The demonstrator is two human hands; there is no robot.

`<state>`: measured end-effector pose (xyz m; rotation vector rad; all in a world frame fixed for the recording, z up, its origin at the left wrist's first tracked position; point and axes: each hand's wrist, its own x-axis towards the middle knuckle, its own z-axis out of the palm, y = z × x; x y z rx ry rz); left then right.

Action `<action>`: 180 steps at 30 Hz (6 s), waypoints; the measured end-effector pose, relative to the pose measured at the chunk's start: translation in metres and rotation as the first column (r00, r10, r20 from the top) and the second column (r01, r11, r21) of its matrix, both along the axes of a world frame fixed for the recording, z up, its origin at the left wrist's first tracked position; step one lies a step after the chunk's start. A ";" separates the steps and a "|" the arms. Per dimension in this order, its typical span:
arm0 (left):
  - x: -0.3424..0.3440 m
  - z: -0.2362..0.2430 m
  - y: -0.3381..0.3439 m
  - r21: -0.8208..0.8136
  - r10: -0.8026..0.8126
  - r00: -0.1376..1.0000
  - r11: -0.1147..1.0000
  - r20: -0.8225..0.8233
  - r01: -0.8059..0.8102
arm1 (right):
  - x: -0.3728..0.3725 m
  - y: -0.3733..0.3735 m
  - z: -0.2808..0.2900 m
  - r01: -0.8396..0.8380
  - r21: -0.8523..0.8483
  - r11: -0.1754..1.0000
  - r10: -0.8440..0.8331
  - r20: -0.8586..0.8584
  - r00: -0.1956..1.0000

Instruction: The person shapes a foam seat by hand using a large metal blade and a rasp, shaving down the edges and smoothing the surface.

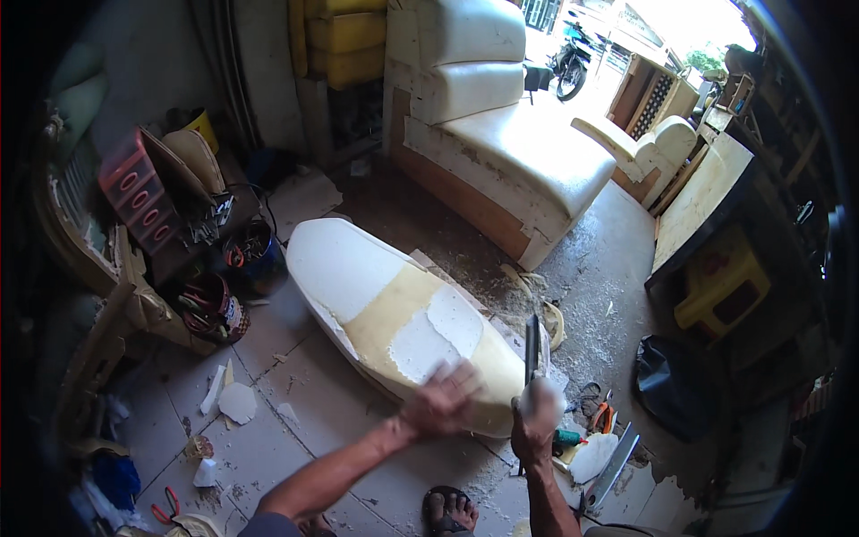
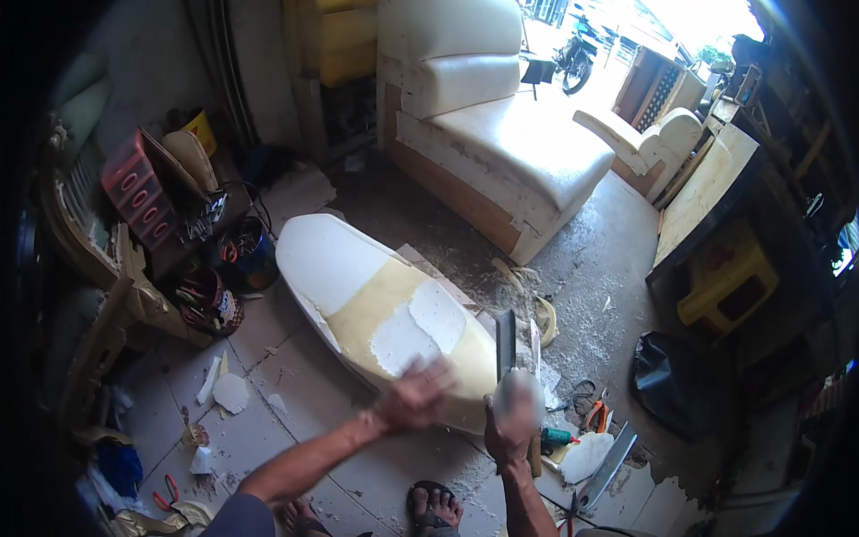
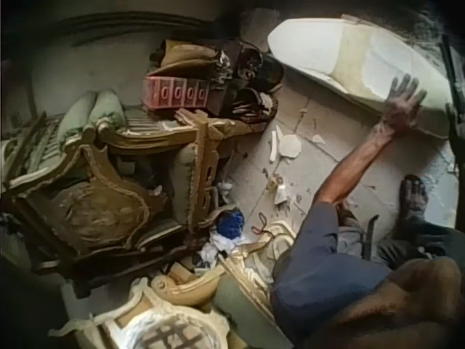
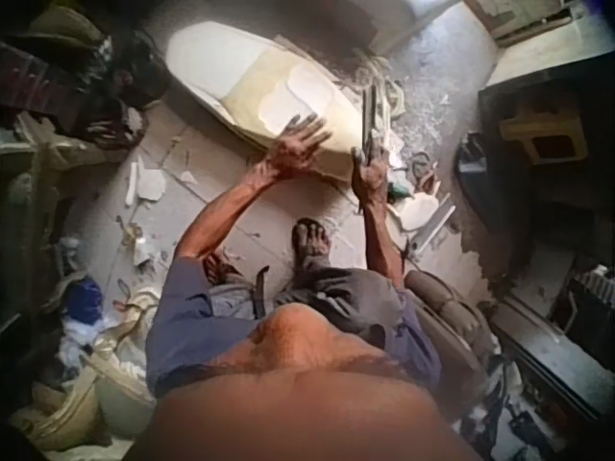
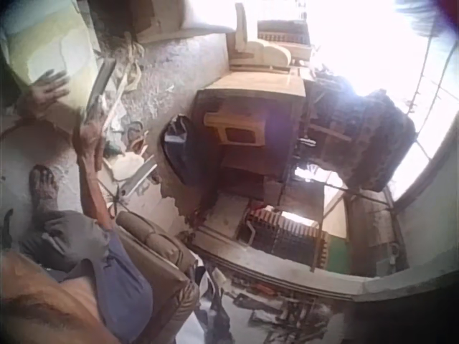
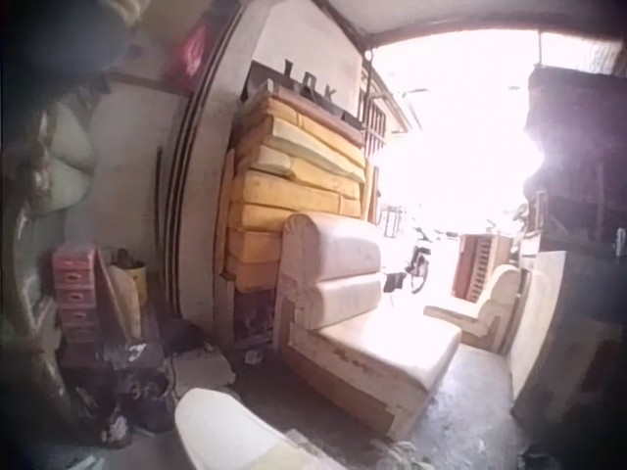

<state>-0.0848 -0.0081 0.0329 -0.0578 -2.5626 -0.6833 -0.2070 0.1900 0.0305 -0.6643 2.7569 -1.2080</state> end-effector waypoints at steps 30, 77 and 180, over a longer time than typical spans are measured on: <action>0.080 -0.119 -0.162 0.928 0.290 0.925 -0.348 0.245 -0.136 | -0.008 0.160 -0.038 0.249 0.268 0.931 -0.231 -0.098 0.968; 0.190 -0.008 -0.076 -0.085 0.380 0.184 0.592 0.907 -0.801 | 0.057 0.148 -0.130 0.267 0.158 0.951 -0.287 0.124 0.950; 0.314 -0.061 0.070 0.802 0.089 0.831 0.222 0.549 -0.554 | -0.016 0.024 -0.119 0.278 -0.253 0.926 -0.212 0.262 0.942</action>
